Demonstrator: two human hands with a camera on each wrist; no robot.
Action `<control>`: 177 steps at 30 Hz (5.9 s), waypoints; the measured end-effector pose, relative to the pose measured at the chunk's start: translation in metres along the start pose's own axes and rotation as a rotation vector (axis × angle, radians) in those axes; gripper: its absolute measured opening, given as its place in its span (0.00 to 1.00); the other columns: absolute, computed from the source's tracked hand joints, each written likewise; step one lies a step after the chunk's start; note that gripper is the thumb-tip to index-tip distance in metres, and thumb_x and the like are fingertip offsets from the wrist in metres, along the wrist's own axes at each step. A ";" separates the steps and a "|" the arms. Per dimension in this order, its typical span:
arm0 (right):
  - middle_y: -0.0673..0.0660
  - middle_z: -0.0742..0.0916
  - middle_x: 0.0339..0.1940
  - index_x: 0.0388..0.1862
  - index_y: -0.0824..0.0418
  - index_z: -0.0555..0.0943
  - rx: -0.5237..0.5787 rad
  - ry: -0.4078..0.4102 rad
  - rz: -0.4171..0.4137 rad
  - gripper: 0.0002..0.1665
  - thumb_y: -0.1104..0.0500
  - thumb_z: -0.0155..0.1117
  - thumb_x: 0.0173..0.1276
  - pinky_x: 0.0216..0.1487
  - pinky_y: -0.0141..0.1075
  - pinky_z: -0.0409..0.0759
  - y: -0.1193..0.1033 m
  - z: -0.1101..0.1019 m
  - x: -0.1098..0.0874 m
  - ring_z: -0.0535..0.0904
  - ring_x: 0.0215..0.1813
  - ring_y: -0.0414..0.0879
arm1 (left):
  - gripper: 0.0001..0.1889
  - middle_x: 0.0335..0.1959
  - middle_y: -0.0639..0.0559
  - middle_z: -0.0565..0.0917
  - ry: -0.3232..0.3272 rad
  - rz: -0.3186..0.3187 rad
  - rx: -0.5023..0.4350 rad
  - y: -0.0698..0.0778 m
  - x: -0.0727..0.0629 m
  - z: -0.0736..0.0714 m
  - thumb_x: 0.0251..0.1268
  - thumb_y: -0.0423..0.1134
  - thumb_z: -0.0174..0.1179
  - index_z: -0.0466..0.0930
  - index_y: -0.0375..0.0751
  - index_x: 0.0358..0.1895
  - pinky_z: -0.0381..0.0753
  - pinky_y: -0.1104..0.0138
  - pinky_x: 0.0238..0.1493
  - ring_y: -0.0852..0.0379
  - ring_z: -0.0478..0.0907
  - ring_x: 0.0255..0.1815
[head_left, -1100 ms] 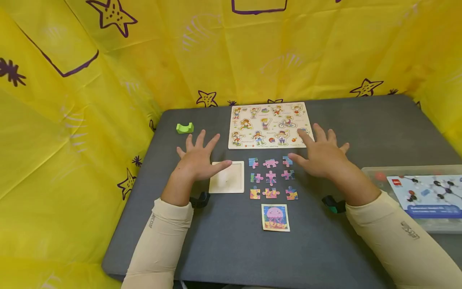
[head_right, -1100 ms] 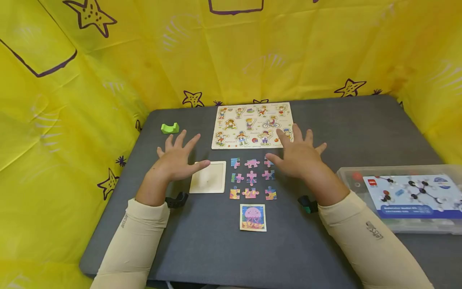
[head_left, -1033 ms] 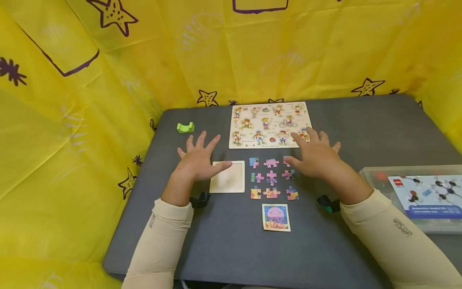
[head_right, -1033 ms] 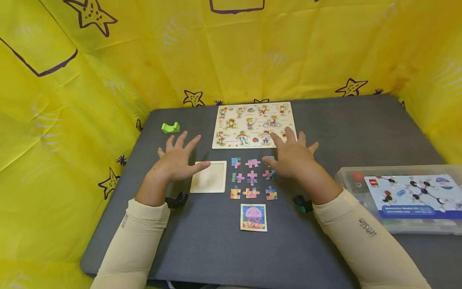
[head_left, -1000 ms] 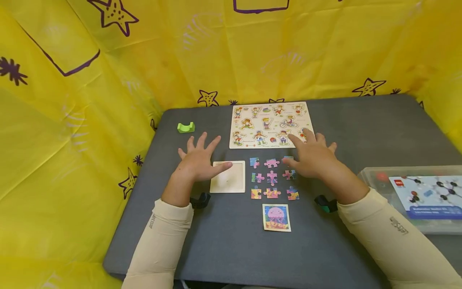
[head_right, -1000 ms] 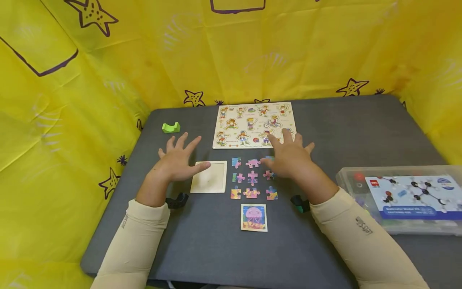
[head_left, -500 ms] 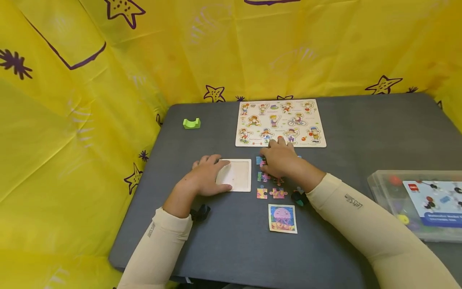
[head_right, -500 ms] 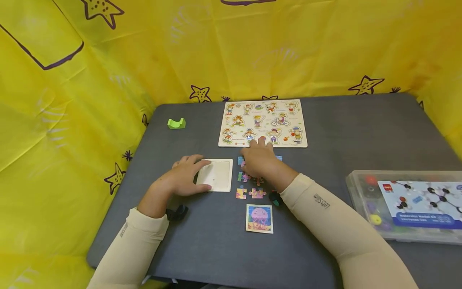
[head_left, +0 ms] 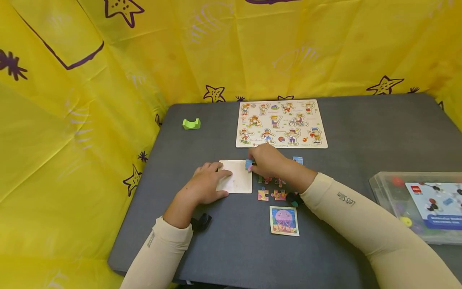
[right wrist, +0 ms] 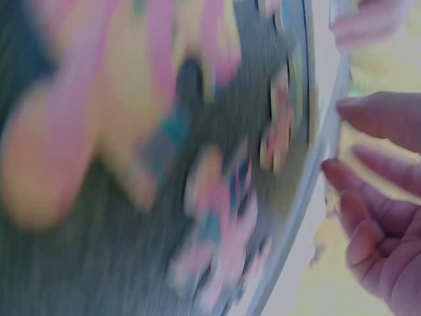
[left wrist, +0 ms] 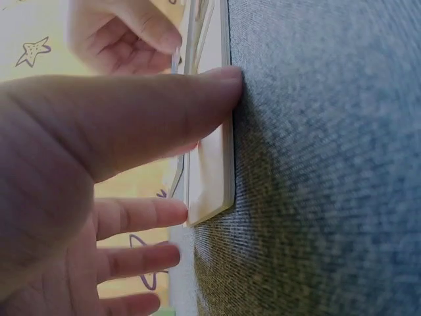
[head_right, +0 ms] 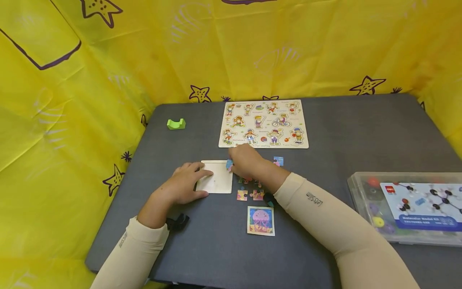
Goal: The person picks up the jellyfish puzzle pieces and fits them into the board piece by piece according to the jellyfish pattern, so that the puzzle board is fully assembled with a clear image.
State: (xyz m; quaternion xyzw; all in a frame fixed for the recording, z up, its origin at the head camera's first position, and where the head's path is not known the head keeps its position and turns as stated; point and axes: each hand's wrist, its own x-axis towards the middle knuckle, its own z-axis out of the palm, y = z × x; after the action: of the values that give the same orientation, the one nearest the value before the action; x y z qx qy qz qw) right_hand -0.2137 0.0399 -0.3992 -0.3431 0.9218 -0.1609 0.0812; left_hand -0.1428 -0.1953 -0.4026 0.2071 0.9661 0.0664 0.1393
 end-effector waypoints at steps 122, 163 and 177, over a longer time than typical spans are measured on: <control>0.53 0.87 0.24 0.33 0.60 0.87 0.396 -0.157 0.224 0.02 0.62 0.72 0.65 0.34 0.33 0.79 0.020 -0.016 0.004 0.82 0.28 0.43 | 0.36 0.73 0.47 0.72 0.012 0.067 0.065 0.028 0.016 0.006 0.69 0.59 0.62 0.69 0.46 0.74 0.67 0.49 0.73 0.45 0.68 0.74; 0.51 0.82 0.21 0.28 0.56 0.81 0.131 -0.232 0.256 0.11 0.55 0.74 0.66 0.32 0.37 0.74 0.007 -0.007 -0.030 0.79 0.21 0.44 | 0.40 0.72 0.48 0.70 0.041 0.034 0.050 0.021 0.022 0.009 0.66 0.64 0.63 0.64 0.55 0.77 0.68 0.48 0.68 0.45 0.66 0.71; 0.51 0.87 0.30 0.39 0.59 0.88 0.278 -0.134 0.166 0.03 0.61 0.69 0.68 0.37 0.37 0.76 -0.019 -0.013 -0.004 0.79 0.33 0.45 | 0.32 0.60 0.47 0.76 0.038 0.029 -0.056 -0.013 0.014 -0.002 0.61 0.56 0.70 0.78 0.46 0.66 0.69 0.49 0.64 0.45 0.69 0.61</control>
State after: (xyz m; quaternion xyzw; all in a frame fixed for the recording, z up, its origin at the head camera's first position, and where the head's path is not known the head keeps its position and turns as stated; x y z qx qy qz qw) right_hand -0.2026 0.0317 -0.3800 -0.2611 0.9085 -0.2564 0.2019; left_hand -0.1601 -0.2012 -0.4061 0.2157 0.9632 0.0994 0.1258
